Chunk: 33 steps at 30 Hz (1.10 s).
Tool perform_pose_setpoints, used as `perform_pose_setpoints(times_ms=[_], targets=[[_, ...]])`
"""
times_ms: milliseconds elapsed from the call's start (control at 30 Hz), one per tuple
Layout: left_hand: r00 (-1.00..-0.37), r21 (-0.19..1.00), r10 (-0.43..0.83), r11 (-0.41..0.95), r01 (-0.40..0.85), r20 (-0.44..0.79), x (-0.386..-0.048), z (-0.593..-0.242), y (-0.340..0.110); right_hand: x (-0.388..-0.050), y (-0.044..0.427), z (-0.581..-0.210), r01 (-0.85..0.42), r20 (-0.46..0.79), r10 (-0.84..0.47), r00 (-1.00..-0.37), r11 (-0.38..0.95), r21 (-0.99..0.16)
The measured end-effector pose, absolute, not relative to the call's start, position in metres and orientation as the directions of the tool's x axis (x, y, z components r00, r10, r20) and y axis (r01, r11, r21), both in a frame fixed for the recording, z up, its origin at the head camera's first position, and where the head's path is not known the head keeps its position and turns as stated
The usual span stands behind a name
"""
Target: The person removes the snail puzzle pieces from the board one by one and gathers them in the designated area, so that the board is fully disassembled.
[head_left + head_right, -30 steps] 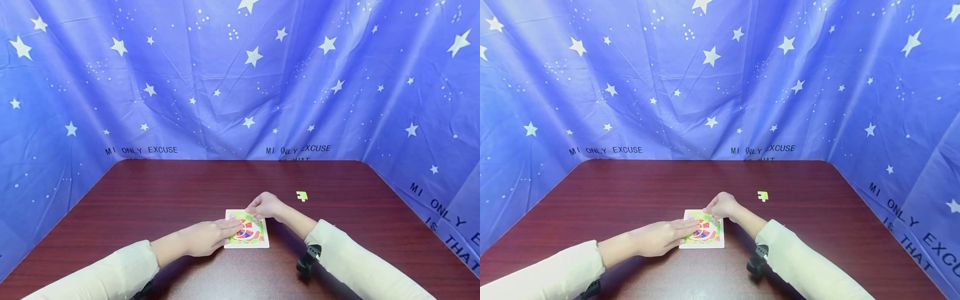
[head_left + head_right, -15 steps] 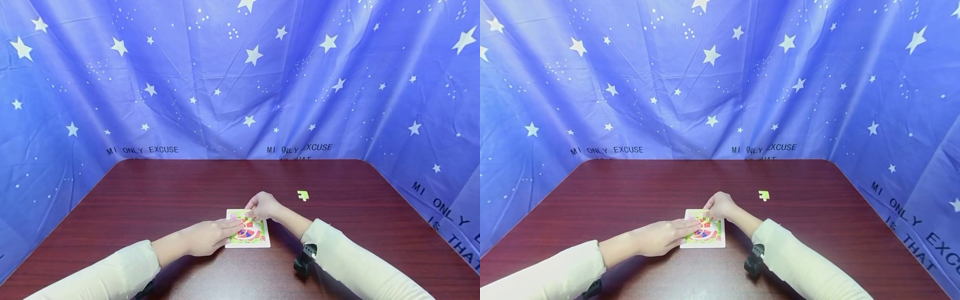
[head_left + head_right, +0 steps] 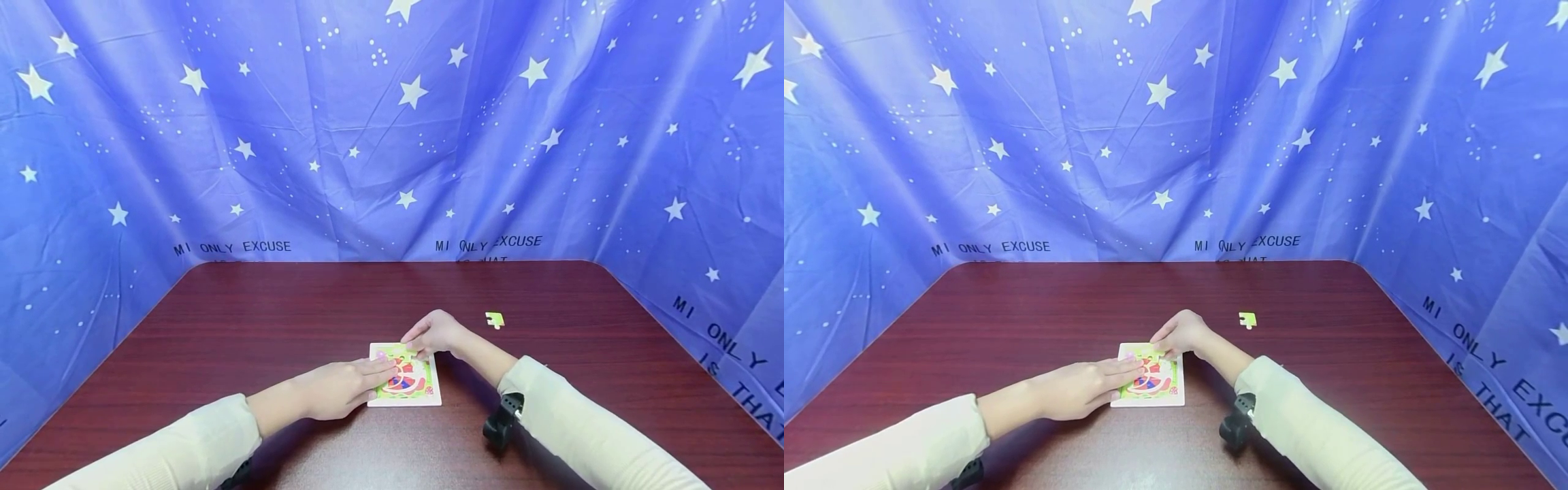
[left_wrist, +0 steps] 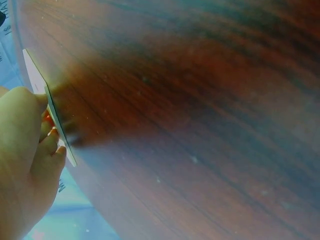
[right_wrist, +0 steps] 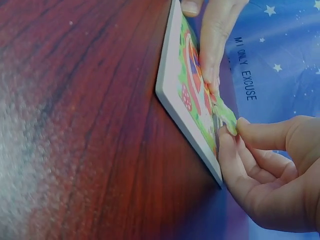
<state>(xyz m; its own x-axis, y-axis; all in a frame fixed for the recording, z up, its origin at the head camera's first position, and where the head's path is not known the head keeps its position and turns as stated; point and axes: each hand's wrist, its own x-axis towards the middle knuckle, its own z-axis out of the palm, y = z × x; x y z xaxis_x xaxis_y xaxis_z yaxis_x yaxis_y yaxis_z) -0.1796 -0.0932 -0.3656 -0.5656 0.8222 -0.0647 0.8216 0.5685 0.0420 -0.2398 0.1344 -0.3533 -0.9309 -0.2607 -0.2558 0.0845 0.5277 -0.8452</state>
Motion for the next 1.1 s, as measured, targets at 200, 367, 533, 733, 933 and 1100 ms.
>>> perform_pose_setpoints(times_ms=[200, 367, 533, 733, 933, 1100], targets=[[-0.561, 0.049, 0.825, 0.564, 0.824, -0.064, -0.178, -0.366, -0.093, -0.244, 0.142, -0.355, 0.116, -0.271, -0.289, -0.918, 0.457, -0.882], [-0.566, 0.054, 0.821, 0.570, 0.820, -0.070, -0.178, -0.365, -0.094, -0.248, 0.151, -0.356, 0.151, -0.288, -0.292, -0.912, 0.415, -0.897], [-0.562, 0.061, 0.824, 0.566, 0.822, -0.073, -0.178, -0.365, -0.094, -0.252, 0.163, -0.356, 0.175, -0.302, -0.300, -0.905, 0.383, -0.907], [-0.565, 0.085, 0.823, 0.569, 0.818, -0.066, -0.177, -0.365, -0.094, -0.258, 0.178, -0.354, 0.197, -0.334, -0.307, -0.891, 0.401, -0.895], [-0.535, 0.061, 0.844, 0.536, 0.842, -0.024, -0.177, -0.365, -0.094, -0.264, 0.194, -0.351, 0.177, -0.324, -0.320, -0.890, 0.413, -0.893], [-0.521, 0.050, 0.853, 0.522, 0.852, -0.021, -0.179, -0.366, -0.094, -0.268, 0.208, -0.349, 0.161, -0.304, -0.309, -0.901, 0.413, -0.896]])
